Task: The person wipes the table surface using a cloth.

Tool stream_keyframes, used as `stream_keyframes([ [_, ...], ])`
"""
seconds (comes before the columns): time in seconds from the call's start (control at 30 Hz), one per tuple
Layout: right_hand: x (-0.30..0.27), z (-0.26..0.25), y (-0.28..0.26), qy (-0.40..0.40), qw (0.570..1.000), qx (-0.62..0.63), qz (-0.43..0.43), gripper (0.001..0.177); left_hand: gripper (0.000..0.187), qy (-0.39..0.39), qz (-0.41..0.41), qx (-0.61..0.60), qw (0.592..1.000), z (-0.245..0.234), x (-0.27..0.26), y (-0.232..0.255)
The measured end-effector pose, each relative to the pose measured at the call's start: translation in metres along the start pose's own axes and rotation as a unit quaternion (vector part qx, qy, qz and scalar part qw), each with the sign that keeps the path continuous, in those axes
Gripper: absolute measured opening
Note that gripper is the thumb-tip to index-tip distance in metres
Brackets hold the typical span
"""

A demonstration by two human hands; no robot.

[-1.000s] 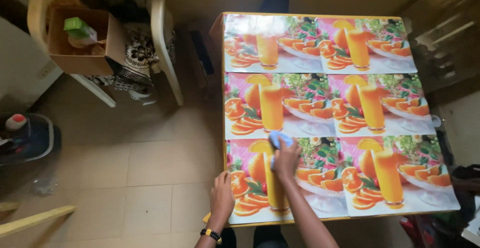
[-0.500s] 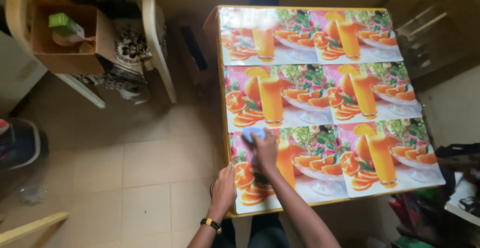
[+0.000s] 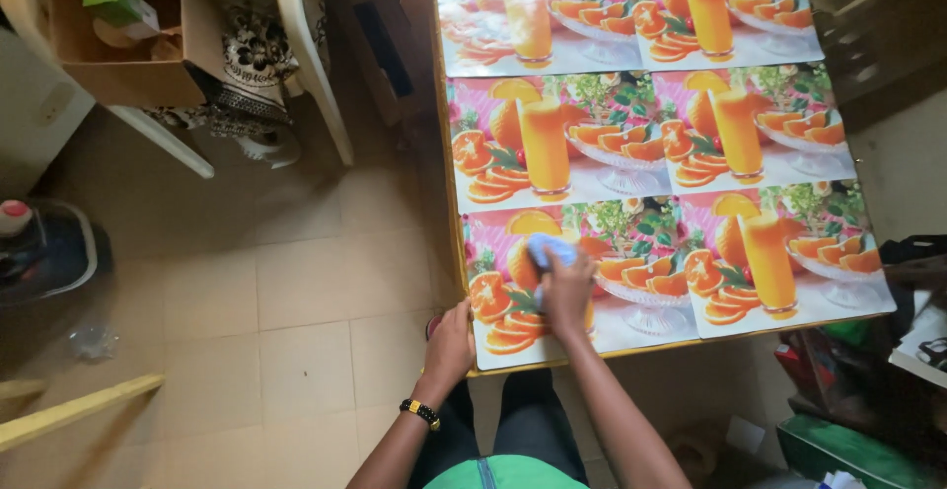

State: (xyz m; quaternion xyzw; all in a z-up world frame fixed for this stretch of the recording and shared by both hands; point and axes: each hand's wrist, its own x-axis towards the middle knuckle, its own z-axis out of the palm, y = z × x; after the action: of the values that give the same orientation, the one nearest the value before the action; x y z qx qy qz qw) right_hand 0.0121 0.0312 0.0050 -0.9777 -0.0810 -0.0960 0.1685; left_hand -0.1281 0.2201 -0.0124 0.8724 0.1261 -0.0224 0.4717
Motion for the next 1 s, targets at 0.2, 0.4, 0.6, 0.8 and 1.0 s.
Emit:
stream_keyframes([
  [0.2,-0.066,0.02,-0.027,-0.067,0.945,0.084,-0.31,0.045,0.028,0.045,-0.089,-0.091,0.991,0.021,-0.01,-0.026],
  [0.4,-0.013,-0.015,0.039,-0.028,0.999,0.032,-0.011,0.047,0.033,0.084,-0.129,-0.11,0.982,0.031,-0.031,-0.039],
  [0.6,-0.068,0.011,0.02,-0.038,0.985,0.063,-0.155,0.044,0.059,0.056,-0.142,-0.205,0.967,0.073,-0.048,-0.051],
  [0.8,-0.126,0.001,0.028,-0.182,0.896,0.111,-0.391,0.043,0.061,0.144,-0.114,-0.263,0.947,0.087,-0.055,-0.049],
  [1.0,-0.052,-0.043,0.101,0.006,0.997,0.075,-0.027,0.045,0.054,0.073,0.028,0.014,0.997,0.066,-0.07,0.038],
])
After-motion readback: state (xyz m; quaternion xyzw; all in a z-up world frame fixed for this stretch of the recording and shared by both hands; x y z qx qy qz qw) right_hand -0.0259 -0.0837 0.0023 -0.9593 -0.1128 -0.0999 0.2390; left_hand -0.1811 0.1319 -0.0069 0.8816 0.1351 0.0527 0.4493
